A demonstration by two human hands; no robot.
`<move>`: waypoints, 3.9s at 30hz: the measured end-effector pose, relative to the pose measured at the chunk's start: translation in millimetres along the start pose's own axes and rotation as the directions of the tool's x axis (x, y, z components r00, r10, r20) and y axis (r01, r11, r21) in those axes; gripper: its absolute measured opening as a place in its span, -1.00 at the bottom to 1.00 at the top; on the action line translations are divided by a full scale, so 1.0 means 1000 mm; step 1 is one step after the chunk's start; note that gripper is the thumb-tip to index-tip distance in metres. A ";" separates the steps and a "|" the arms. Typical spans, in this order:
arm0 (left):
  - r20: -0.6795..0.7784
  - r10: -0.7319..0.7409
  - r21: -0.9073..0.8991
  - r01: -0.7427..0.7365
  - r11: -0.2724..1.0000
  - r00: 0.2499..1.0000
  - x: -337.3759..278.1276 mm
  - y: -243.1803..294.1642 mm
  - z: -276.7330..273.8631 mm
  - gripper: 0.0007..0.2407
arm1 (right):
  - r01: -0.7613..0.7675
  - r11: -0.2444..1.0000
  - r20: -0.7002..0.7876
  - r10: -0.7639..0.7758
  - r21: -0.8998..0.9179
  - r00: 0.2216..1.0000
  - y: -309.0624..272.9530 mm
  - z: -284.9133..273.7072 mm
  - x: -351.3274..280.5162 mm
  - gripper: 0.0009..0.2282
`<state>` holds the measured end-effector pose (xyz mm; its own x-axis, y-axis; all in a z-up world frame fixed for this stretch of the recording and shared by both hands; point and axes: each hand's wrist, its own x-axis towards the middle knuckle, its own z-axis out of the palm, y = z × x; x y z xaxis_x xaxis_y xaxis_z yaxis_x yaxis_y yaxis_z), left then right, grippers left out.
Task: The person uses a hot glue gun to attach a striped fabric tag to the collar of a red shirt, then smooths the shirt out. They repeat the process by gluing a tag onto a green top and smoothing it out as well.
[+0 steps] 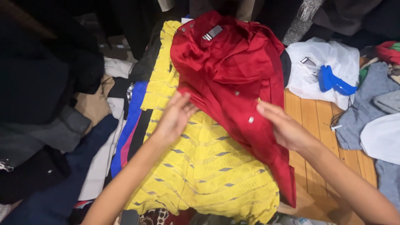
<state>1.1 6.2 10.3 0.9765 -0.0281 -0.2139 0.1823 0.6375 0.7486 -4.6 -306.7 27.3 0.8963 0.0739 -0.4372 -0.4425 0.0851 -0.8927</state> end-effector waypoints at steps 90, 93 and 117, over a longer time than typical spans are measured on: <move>0.402 0.788 0.706 0.390 -0.591 0.466 0.269 0.113 -0.023 -0.83 | 0.719 0.312 0.421 -0.642 -0.621 0.641 -0.116 0.046 0.254 -0.82; 0.332 0.775 0.765 0.327 -0.555 0.538 0.280 0.106 -0.021 -0.76 | 0.758 0.185 0.470 -0.686 -0.626 0.555 -0.107 0.030 0.299 -0.80; 0.312 0.427 0.938 -0.204 -0.280 0.848 0.186 0.045 0.062 -0.62 | 0.501 0.079 0.360 -0.600 -0.862 0.714 -0.122 0.045 0.281 -0.79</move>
<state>197.9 -18.4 43.5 0.9423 0.0082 0.3346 -0.1422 -0.8952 0.4223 299.8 -252.0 18.3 0.8953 0.3594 0.2631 0.4389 -0.8126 -0.3835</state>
